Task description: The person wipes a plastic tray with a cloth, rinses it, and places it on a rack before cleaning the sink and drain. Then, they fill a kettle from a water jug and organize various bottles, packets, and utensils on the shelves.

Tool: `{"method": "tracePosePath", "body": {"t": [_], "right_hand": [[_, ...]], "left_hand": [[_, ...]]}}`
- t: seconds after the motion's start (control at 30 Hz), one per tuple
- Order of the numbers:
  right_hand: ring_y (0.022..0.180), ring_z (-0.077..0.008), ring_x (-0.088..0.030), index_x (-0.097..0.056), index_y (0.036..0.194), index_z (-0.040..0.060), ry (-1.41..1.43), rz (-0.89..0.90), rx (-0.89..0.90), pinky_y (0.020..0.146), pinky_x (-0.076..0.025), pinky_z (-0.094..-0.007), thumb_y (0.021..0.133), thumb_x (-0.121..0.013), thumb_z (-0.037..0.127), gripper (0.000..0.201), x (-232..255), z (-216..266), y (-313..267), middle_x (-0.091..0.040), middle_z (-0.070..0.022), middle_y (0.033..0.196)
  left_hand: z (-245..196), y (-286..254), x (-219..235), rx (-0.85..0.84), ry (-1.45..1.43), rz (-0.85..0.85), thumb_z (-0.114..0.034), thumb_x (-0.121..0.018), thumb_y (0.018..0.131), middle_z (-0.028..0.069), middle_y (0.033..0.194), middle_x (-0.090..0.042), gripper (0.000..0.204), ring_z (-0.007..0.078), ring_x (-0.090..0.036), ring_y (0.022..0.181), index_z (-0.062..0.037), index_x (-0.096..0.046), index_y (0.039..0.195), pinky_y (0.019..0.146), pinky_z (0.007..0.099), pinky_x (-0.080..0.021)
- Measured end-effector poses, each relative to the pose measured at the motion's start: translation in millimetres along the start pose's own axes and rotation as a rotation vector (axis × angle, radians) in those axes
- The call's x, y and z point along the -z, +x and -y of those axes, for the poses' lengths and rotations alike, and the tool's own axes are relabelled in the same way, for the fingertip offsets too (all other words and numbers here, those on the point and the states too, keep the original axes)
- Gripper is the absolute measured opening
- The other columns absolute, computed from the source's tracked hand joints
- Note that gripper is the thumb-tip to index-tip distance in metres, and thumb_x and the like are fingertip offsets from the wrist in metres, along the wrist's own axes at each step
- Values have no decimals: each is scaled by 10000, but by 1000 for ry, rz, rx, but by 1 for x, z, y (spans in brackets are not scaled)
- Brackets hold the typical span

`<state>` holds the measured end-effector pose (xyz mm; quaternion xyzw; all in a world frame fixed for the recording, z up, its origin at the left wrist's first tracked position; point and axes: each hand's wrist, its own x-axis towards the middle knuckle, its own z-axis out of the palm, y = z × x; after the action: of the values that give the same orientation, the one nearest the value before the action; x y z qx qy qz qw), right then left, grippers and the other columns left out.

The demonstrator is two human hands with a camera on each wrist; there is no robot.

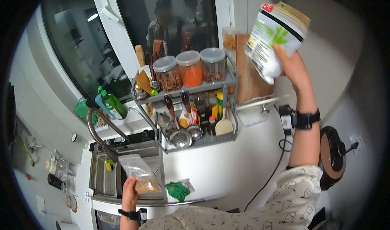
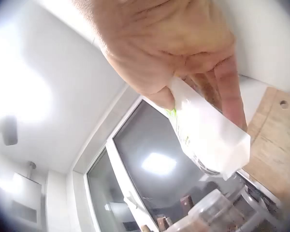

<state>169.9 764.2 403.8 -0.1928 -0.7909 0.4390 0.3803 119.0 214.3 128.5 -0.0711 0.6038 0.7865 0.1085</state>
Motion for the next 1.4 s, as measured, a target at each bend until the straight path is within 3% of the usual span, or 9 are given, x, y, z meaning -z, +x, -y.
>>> {"method": "tracePosePath", "body": {"t": [0.27, 0.37, 0.5, 0.57, 0.6, 0.67, 1.03, 1.2, 1.4], "right_hand": [[737, -264, -654, -562, 1071, -32, -160, -94, 306, 524, -528, -352, 858, -504, 352, 443, -61, 7, 155, -637, -182, 912], [709, -322, -653, -590, 1011, -47, -207, -129, 175, 534, -532, -388, 844, -513, 338, 426, -84, 40, 173, -637, -222, 898], [670, -332, -652, -579, 1031, -52, -417, -234, 165, 472, -530, -402, 838, -530, 360, 457, -108, 31, 241, -635, -222, 899], [761, -362, -642, -589, 1015, -49, -548, -365, 183, 592, -537, -414, 824, -547, 368, 460, -118, 22, 265, -623, -253, 926], [761, -362, -642, -589, 1015, -49, -545, -372, 197, 592, -537, -414, 824, -547, 368, 460, -123, 26, 266, -623, -253, 926], [985, -399, -559, -586, 1048, -11, -512, -403, 138, 864, -450, -429, 793, -574, 328, 424, -130, 28, 256, -590, -239, 1051], [934, -364, -593, -633, 957, 17, -844, -263, 81, 784, -487, -432, 795, -612, 257, 290, -140, -13, 288, -624, -193, 986], [929, -374, -584, -628, 934, 9, -832, -332, 134, 781, -472, -442, 798, -608, 301, 322, -137, -16, 283, -623, -201, 959], [872, -398, -597, -628, 901, -35, -804, -428, 232, 768, -474, -440, 797, -591, 382, 432, -126, -6, 267, -622, -249, 911]], "left_hand": [[-14, -8, 7, -71, -40, -85, -153, -536, 883, 41, 769, -594, 112, 115, -552, 690, -48, -556, 853, 641, 242, -441], [-9, -7, 14, -85, -56, -128, -146, -553, 871, 37, 767, -588, 108, 114, -547, 686, -43, -555, 839, 636, 244, -438], [-16, -17, 21, -1, 150, -190, -248, -496, 890, 100, 1023, -594, 343, 205, -520, 948, 55, -559, 1036, 829, 306, -397], [-25, -20, 17, 0, 207, -217, -246, -514, 888, 63, 1007, -577, 327, 159, -494, 948, 40, -561, 1039, 842, 274, -373], [-26, -19, 15, 7, 174, -257, -234, -518, 888, 64, 1001, -578, 310, 162, -498, 934, 29, -560, 1046, 830, 281, -379], [-16, -13, 26, 40, 90, -265, -240, -529, 885, 76, 1012, -580, 314, 167, -498, 947, 24, -559, 1053, 845, 288, -377], [-14, 10, -7, 122, -41, -216, -241, -551, 884, 67, 1068, -578, 332, 155, -488, 1005, 2, -547, 1111, 883, 291, -368], [-13, 7, -11, -10, 22, -263, -251, -542, 890, -15, 816, -533, 209, 80, -447, 716, -47, -581, 908, 612, 221, -351], [-18, 6, -13, -9, 120, -289, -288, -541, 893, -51, 742, -490, 232, 44, -343, 589, -60, -582, 884, 495, 191, -244]]}}
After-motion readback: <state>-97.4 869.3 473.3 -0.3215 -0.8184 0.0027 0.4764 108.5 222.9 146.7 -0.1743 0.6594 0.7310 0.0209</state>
